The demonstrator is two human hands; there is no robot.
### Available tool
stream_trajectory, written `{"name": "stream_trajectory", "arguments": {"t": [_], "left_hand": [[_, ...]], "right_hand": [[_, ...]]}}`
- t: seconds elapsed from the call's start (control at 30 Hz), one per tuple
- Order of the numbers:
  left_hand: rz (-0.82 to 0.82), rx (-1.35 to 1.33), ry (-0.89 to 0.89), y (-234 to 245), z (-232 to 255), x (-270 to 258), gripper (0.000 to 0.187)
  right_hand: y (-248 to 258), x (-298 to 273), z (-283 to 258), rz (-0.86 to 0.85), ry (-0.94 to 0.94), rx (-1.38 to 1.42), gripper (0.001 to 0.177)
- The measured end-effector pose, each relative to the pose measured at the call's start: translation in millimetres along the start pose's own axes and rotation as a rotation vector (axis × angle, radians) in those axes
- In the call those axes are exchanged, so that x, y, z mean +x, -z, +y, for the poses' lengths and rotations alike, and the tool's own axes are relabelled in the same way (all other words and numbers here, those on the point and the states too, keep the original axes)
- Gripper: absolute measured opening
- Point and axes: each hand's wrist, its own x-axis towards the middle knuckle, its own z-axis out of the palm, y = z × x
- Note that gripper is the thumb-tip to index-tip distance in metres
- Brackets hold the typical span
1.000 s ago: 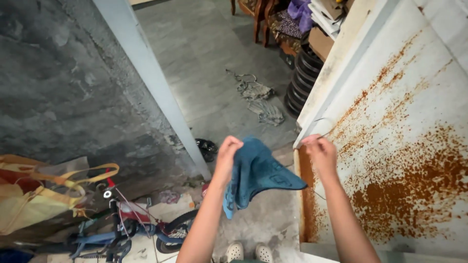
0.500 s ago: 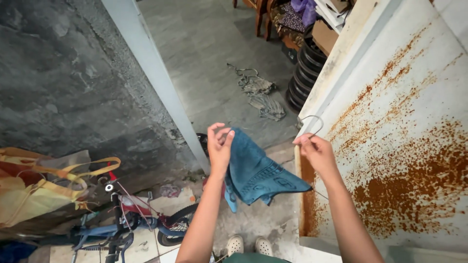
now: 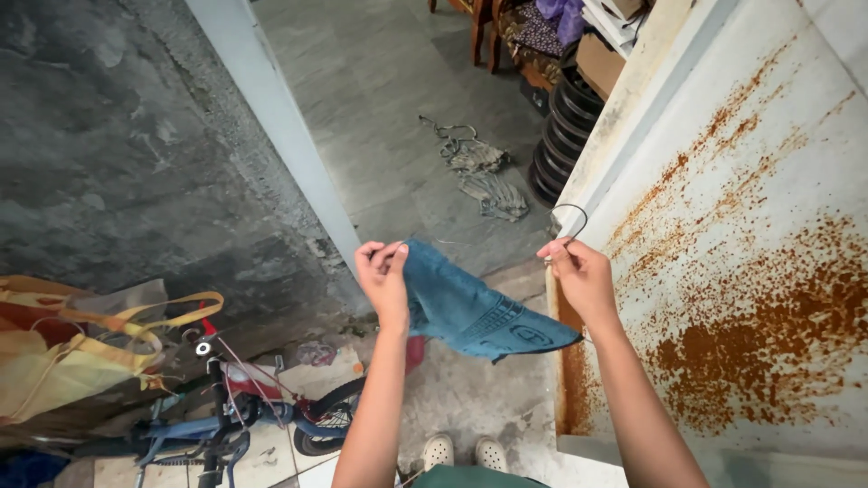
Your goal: Hanging various pieces of laundry on hangers and a drying rack in an outdoor area.
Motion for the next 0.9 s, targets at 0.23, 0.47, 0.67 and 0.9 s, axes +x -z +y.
{"name": "stream_trajectory", "arguments": {"t": [0.23, 0.47, 0.67, 0.9], "left_hand": [[-0.273, 0.444, -0.465, -8, 47, 20, 0.043], [-0.933, 0.610, -0.365, -43, 64, 37, 0.033], [-0.707, 0.740, -0.322, -66, 62, 2, 0.058], [-0.496, 0.663, -0.442, -59, 71, -10, 0.055]], "right_hand": [[-5, 9, -6, -0.031, 0.118, -0.071, 0.023], [13, 45, -7, -0.054, 0.264, -0.093, 0.023], [36, 37, -29, 0.177, 0.652, -0.398, 0.016], [32, 4, 93, 0.601, -0.313, 0.119, 0.020]]}}
